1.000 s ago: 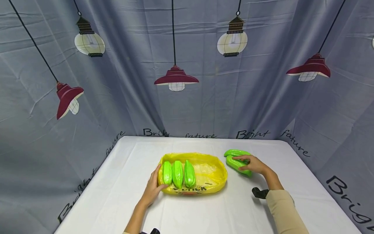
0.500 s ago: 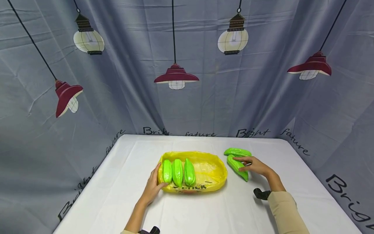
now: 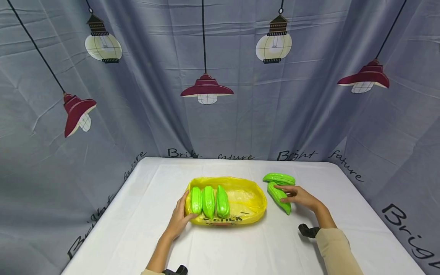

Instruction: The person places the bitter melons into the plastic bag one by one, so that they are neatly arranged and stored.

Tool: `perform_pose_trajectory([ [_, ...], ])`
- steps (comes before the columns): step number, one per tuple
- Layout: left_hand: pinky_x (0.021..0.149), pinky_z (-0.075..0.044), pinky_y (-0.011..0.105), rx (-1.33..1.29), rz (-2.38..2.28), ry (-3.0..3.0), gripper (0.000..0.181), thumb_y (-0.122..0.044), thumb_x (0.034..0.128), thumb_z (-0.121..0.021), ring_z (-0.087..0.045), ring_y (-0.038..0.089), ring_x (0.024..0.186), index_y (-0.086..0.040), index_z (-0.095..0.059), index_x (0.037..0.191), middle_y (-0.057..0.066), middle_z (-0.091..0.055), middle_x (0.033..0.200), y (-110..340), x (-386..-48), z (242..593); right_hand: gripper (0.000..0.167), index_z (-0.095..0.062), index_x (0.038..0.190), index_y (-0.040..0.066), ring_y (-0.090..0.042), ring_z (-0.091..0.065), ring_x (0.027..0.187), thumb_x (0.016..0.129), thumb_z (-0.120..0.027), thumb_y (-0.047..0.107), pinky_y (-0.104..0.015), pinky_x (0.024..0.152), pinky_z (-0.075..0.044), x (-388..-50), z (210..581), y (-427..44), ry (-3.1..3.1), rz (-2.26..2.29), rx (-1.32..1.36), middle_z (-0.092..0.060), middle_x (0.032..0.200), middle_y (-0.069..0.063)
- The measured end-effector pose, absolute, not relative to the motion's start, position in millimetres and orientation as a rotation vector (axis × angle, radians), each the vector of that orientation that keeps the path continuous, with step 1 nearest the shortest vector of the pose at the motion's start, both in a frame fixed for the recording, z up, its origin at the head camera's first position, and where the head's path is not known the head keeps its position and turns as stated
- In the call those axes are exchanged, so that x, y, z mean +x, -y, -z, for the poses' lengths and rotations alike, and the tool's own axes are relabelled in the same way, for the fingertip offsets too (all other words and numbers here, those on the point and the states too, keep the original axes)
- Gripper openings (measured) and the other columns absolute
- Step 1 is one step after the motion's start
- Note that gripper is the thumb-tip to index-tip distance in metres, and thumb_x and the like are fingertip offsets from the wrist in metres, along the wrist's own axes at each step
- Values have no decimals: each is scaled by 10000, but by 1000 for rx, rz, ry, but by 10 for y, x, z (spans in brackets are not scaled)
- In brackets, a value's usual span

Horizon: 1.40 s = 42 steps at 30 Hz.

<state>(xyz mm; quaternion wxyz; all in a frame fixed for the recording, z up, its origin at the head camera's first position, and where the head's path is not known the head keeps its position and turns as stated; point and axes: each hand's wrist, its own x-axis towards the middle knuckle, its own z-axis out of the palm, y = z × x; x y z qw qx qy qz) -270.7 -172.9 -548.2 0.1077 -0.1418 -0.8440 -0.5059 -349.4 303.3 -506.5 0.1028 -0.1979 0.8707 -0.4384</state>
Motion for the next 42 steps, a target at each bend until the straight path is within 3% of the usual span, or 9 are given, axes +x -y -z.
perform_pose_trajectory([
  [8,978,-215,647,-418,1482,2492,849,-264,798,-623,-268,445,1287,-175,-140,1490,222,-245,1446,1725,-2723,5491,623,-487,1355,131,-393,-473,1139,799,-704,309,-489,868,-439,-3388,5022,-3050,-2621,1235,-591,-450,1354,-184],
  [15,977,-227,640,-415,1486,2495,856,-264,794,-632,-287,438,1279,-194,-140,1491,215,-256,1443,1718,-2718,5483,656,-459,1379,170,-386,-482,1136,789,-719,290,-492,892,-427,-3236,4896,-3063,-2637,1300,-638,-403,1393,-174],
  [22,980,-214,645,-407,1482,2503,840,-247,809,-628,-267,441,1288,-198,-137,1490,209,-245,1447,1730,-2713,5484,692,-410,1408,160,-371,-487,1138,795,-717,251,-344,879,-466,-3123,4633,-2933,-2614,1420,-674,-351,1421,-184],
  [28,960,-190,681,-389,1486,2492,826,-132,805,-614,-245,485,1279,-116,-144,1484,255,-229,1438,1711,-2693,5482,727,-390,1417,143,-395,-495,1110,778,-731,209,-293,863,-474,-3122,4517,-2772,-2542,1538,-741,-338,1425,-177],
  [32,955,-176,692,-388,1501,2479,835,-109,796,-620,-241,493,1277,-113,-147,1484,261,-228,1437,1710,-2696,5489,753,-374,1423,122,-386,-499,1094,767,-741,161,-328,886,-463,-3178,4510,-2640,-2479,1543,-846,-286,1455,-168],
  [37,968,-210,661,-398,1481,2507,846,-206,803,-631,-258,450,1289,-196,-137,1490,211,-237,1450,1735,-2706,5500,772,-359,1429,115,-379,-496,1095,762,-747,149,-463,917,-425,-3222,4484,-2478,-2472,1508,-906,-267,1466,-172],
  [42,969,-218,656,-416,1484,2491,850,-246,799,-632,-269,445,1285,-210,-139,1490,210,-245,1448,1738,-2712,5498,776,-351,1433,127,-389,-481,1115,765,-744,152,-470,925,-418,-3206,4421,-2283,-2498,1475,-908,-279,1461,-160],
])
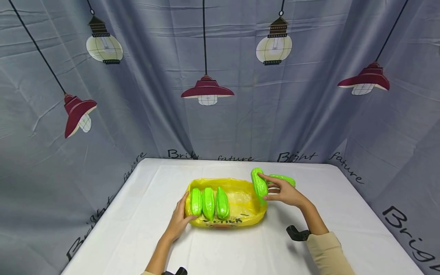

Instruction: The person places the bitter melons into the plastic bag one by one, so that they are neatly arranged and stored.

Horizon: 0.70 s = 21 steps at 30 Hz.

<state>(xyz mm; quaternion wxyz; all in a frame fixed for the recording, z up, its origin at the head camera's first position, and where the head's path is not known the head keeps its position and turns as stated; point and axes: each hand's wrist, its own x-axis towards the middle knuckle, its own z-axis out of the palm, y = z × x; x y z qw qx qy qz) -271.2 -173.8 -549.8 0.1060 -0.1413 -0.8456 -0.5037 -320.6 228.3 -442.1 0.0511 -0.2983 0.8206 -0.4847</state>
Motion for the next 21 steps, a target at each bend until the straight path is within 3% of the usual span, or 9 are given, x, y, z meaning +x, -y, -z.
perform_pose_trajectory([
  [7,971,-205,661,-410,1520,2487,854,-244,804,-629,-251,435,1296,-209,-125,1493,195,-229,1460,1734,-2702,5482,745,-357,1405,4,-388,-507,1029,765,-732,73,-504,878,-442,-3010,4226,-1938,-2461,1458,-998,-386,1368,-213],
  [11,971,-213,657,-411,1506,2484,850,-241,809,-631,-261,434,1291,-207,-128,1493,196,-233,1457,1735,-2714,5477,733,-361,1398,-11,-386,-522,995,768,-727,62,-516,851,-453,-2970,4217,-1777,-2436,1492,-1024,-400,1366,-218],
  [15,977,-219,645,-421,1483,2477,849,-233,807,-635,-270,427,1290,-193,-134,1491,197,-241,1453,1737,-2728,5481,743,-355,1414,29,-378,-543,997,773,-728,82,-519,851,-452,-3034,4347,-1660,-2416,1503,-1016,-367,1406,-209],
  [21,974,-210,655,-418,1497,2492,843,-248,814,-631,-259,438,1291,-204,-131,1491,198,-231,1458,1739,-2716,5492,764,-356,1434,156,-281,-576,993,774,-739,198,-312,821,-499,-3164,4635,-1575,-2436,1427,-968,-360,1417,-160],
])
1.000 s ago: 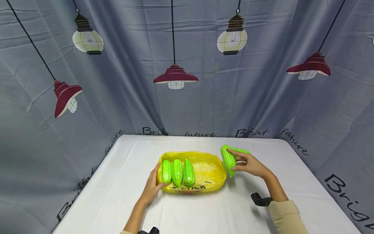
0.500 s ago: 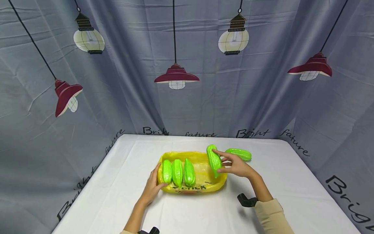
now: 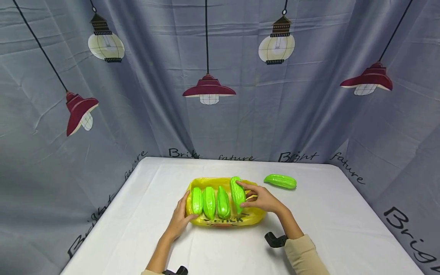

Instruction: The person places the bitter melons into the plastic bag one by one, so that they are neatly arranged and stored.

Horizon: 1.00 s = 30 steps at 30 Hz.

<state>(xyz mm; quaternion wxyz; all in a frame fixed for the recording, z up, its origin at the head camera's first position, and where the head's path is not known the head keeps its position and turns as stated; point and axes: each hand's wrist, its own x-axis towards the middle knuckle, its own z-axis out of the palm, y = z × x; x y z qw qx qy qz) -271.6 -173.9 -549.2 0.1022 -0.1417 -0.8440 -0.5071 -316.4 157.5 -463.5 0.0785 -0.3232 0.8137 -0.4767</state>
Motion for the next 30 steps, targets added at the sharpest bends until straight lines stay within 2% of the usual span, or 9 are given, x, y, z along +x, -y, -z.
perform_pose_trajectory([
  [2,971,-206,661,-415,1498,2496,837,-252,816,-629,-254,443,1292,-205,-135,1491,200,-230,1458,1741,-2709,5491,767,-355,1435,165,-273,-582,989,775,-737,244,-281,803,-502,-3179,4684,-1555,-2451,1408,-958,-376,1403,-165],
  [6,963,-203,672,-408,1510,2500,822,-259,819,-621,-245,449,1294,-214,-145,1488,195,-227,1460,1744,-2699,5493,771,-360,1432,146,-266,-602,953,773,-734,289,-297,793,-505,-3209,4760,-1527,-2512,1349,-950,-404,1385,-175],
  [13,976,-186,664,-390,1512,2515,847,-265,804,-624,-241,436,1301,-233,-130,1491,189,-228,1463,1728,-2691,5489,738,-394,1404,67,-265,-623,922,773,-738,236,-306,740,-517,-3247,4876,-1497,-2540,1232,-932,-452,1326,-236],
  [18,974,-204,657,-402,1507,2497,839,-240,807,-621,-259,446,1289,-195,-137,1491,214,-240,1448,1707,-2668,5438,676,-441,1365,29,-263,-628,902,777,-735,183,-284,711,-519,-3247,4885,-1485,-2532,1224,-933,-514,1256,-237],
  [30,969,-209,661,-408,1499,2497,856,-254,799,-630,-263,442,1288,-214,-130,1492,208,-238,1453,1730,-2701,5473,635,-473,1340,20,-303,-628,893,772,-735,129,-306,699,-520,-3262,4905,-1458,-2553,1192,-919,-548,1195,-257],
])
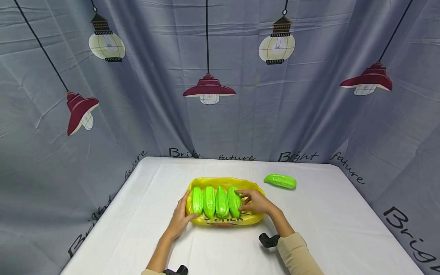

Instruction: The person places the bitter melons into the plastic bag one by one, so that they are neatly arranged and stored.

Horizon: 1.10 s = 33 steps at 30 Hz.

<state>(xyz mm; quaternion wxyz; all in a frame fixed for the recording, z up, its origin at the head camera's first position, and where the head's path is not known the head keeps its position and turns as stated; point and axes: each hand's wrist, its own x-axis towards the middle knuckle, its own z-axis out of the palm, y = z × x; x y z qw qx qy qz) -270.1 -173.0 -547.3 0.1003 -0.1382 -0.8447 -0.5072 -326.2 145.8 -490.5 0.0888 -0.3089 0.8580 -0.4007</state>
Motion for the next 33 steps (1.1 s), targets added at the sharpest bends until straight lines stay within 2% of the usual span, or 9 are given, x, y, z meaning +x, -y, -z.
perform_pose_trajectory([
  [13,975,-207,655,-414,1500,2495,854,-261,798,-628,-260,436,1292,-208,-132,1492,207,-243,1450,1724,-2712,5483,647,-467,1349,39,-311,-623,914,770,-739,142,-320,726,-521,-3277,4880,-1511,-2565,1176,-874,-547,1198,-257],
  [23,961,-208,669,-398,1475,2499,863,-258,780,-627,-264,442,1287,-218,-140,1491,203,-243,1454,1721,-2715,5470,610,-486,1327,17,-322,-605,948,792,-721,190,-358,766,-515,-3296,4646,-1750,-2632,1212,-884,-531,1205,-276],
  [33,963,-209,666,-402,1469,2505,858,-259,792,-629,-260,440,1291,-217,-135,1492,194,-236,1461,1735,-2709,5488,627,-497,1339,105,-386,-540,1034,763,-743,127,-461,833,-478,-3417,4446,-2078,-2754,1274,-759,-504,1272,-180],
])
